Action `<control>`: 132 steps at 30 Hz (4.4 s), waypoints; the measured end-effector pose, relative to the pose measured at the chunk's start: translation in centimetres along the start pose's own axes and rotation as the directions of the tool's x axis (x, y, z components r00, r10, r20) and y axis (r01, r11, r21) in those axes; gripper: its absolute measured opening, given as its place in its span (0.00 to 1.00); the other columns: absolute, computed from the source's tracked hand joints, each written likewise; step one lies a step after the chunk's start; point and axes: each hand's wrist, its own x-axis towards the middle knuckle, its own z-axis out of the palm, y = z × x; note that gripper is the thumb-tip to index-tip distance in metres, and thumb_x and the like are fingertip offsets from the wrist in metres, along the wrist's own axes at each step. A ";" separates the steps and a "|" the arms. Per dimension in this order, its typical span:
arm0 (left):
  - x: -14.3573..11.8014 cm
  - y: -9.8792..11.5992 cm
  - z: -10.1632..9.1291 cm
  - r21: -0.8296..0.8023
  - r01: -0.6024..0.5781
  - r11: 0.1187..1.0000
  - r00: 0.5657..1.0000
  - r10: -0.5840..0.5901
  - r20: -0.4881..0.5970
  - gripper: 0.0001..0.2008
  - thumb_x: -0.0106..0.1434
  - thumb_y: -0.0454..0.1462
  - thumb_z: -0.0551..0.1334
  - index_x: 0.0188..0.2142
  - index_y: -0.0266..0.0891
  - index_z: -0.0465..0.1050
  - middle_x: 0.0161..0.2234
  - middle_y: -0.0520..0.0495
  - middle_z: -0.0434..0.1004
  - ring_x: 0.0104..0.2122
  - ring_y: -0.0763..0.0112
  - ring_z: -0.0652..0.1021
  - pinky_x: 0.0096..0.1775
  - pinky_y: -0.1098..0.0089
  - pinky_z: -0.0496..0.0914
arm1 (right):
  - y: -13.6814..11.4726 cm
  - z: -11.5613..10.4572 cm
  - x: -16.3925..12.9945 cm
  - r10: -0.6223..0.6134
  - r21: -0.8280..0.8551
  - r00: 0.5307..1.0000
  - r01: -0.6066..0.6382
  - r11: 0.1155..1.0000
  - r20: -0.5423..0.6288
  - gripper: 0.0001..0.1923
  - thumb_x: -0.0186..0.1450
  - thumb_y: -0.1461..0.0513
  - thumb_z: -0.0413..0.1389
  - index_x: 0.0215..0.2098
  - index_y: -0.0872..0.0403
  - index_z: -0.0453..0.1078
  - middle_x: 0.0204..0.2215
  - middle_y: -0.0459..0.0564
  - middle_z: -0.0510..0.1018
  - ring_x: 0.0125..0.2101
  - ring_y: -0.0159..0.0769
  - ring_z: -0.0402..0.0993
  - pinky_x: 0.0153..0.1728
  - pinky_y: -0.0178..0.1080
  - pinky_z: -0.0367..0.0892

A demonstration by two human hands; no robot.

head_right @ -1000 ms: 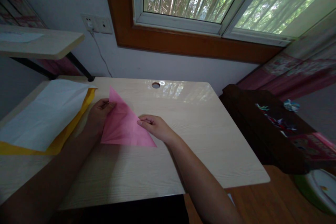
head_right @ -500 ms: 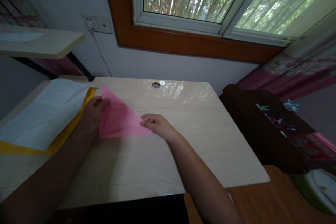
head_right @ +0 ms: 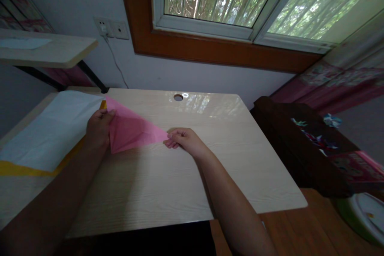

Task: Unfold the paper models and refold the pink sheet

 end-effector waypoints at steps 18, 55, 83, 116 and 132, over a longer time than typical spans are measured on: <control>0.1 -0.2 -0.1 0.055 -0.008 0.998 1.000 0.008 0.012 0.15 0.55 0.43 0.70 0.39 0.38 0.75 0.32 0.50 0.76 0.28 0.73 0.75 0.31 0.73 0.70 | 0.2 -0.4 0.2 -0.103 0.003 0.972 0.106 0.994 -0.210 0.15 0.62 0.51 0.62 0.32 0.55 0.75 0.27 0.49 0.79 0.27 0.31 0.73 0.32 0.36 0.69; -3.6 0.0 2.9 -0.217 0.368 0.904 0.896 -0.283 0.341 0.26 0.60 0.39 0.67 0.55 0.46 0.60 0.39 0.48 0.77 0.34 0.67 0.80 0.36 0.65 0.76 | -0.2 3.0 -0.6 -0.678 -0.779 0.716 0.517 0.355 0.166 0.15 0.72 0.58 0.53 0.54 0.46 0.74 0.51 0.52 0.80 0.51 0.44 0.75 0.54 0.48 0.69; -4.5 0.8 2.3 -0.184 0.254 0.950 0.838 -0.121 0.531 0.53 0.50 0.44 0.76 0.68 0.52 0.48 0.47 0.44 0.79 0.42 0.64 0.82 0.40 0.67 0.77 | -1.5 1.8 -0.5 -0.208 -0.081 0.891 0.192 0.978 -0.403 0.17 0.60 0.47 0.63 0.31 0.52 0.72 0.25 0.45 0.73 0.24 0.34 0.64 0.24 0.35 0.57; -4.9 0.8 1.4 0.189 -0.564 0.804 0.350 0.025 0.936 0.31 0.68 0.46 0.61 0.68 0.48 0.60 0.66 0.48 0.66 0.63 0.61 0.69 0.64 0.61 0.62 | -0.3 0.4 -0.3 -0.327 -0.542 0.944 0.300 0.785 0.048 0.14 0.68 0.51 0.58 0.37 0.53 0.77 0.32 0.47 0.79 0.32 0.35 0.71 0.34 0.36 0.65; -5.9 0.5 1.7 0.168 -0.532 0.830 0.368 0.048 0.929 0.33 0.65 0.39 0.63 0.69 0.46 0.58 0.66 0.45 0.65 0.62 0.59 0.71 0.62 0.58 0.67 | 0.4 1.2 0.0 -0.465 -0.394 0.884 0.411 0.822 -0.049 0.15 0.67 0.54 0.62 0.51 0.48 0.71 0.34 0.45 0.76 0.30 0.30 0.70 0.32 0.34 0.66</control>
